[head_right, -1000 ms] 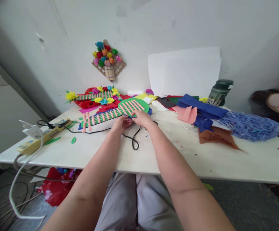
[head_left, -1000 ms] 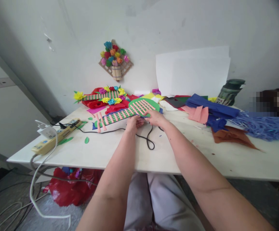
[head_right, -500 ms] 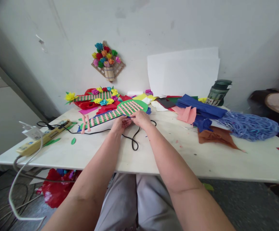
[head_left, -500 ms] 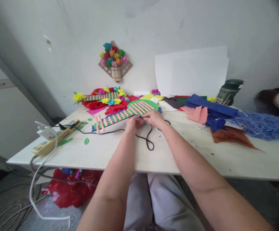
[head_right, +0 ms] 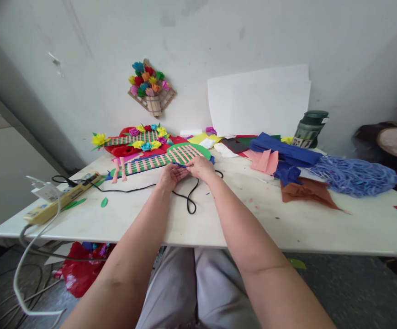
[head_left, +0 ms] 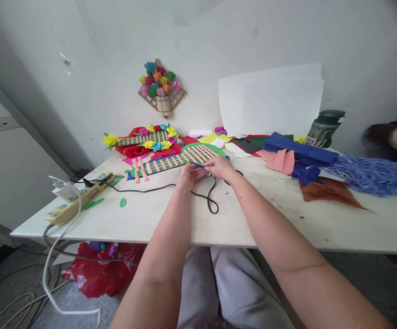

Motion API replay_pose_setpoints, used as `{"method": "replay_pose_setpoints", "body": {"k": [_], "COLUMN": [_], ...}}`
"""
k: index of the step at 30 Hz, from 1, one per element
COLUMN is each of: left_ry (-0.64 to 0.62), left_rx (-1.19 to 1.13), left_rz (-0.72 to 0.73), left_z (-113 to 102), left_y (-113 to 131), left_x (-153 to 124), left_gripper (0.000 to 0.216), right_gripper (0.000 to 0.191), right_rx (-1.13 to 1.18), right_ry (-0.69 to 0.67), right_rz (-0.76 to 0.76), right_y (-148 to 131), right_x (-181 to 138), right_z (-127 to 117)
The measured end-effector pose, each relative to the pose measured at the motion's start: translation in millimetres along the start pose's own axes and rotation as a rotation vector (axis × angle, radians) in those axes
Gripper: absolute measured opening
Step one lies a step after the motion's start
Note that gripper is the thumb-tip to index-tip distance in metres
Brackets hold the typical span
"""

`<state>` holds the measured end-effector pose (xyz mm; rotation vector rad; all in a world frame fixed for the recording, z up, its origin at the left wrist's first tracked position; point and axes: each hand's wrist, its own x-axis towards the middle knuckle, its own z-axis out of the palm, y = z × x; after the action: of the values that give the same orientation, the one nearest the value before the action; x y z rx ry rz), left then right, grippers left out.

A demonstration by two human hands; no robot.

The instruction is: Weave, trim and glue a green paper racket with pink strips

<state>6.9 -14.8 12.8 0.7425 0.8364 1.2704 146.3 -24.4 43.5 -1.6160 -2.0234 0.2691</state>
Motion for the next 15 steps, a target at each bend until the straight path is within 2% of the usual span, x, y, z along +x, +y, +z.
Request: {"method": "replay_pose_setpoints", "body": {"k": [15], "left_ry": [-0.053], "left_rx": [0.073], "left_rz": [0.059], "left_z": [-2.1], "left_y": [-1.5], "left_x": [-1.8], "left_gripper": [0.014], "right_gripper": [0.028], "right_rx": [0.052], "right_ry": [-0.028], "right_rz": [0.021], "right_y": [0.4], "right_x": [-0.6], "right_z": [-2.2]}}
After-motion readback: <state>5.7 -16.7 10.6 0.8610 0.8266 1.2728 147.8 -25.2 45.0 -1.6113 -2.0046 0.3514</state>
